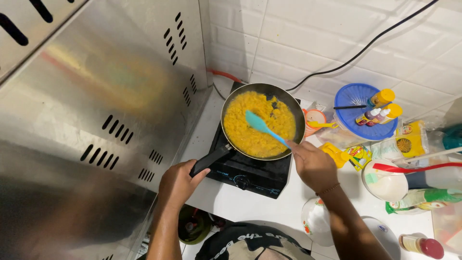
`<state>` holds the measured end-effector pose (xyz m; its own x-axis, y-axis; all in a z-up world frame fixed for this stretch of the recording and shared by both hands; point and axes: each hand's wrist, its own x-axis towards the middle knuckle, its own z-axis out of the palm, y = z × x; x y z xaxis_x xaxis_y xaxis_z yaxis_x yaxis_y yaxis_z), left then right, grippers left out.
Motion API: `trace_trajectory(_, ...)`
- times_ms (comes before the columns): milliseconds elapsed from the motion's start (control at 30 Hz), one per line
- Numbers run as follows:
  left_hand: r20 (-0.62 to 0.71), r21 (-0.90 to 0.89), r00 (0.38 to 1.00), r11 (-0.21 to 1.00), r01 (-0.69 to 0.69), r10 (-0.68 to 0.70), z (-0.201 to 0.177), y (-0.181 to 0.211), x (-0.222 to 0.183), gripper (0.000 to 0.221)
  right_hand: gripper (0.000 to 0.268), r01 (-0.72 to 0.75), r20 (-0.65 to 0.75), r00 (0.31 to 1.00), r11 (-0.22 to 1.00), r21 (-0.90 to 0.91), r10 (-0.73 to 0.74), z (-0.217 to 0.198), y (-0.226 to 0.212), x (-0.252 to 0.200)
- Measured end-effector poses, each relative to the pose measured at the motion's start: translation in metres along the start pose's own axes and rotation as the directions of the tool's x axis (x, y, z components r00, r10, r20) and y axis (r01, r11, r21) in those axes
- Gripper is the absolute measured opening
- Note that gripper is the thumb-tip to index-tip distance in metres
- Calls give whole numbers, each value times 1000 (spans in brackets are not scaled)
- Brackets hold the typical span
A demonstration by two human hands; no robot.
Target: Stirring pineapple jam in a frying pan on an induction stove to ensure even cooking.
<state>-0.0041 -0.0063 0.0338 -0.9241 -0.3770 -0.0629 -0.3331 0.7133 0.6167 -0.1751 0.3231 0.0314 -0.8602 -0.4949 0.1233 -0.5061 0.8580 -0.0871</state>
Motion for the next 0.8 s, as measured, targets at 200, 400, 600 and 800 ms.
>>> trace_trajectory(200,1,17,1000,1000,-19,19,3,-3,0,40,39,-26,216,976,999,-31,32,-2,-22,0)
trace_trajectory(400,-8,22,1000,1000,-14,14,5,0,-7,41,37,-104,58,993,994,19,103,25,14,4)
trace_trajectory(600,-6,32,1000,999,1,-1,5,1,-9,38,33,-56,164,986,962,266,12,-23,8,-25)
trace_trajectory(800,-1,-18,1000,1000,1,-1,2,4,-12,36,31,-63,89,995,988,138,51,-9,17,-8)
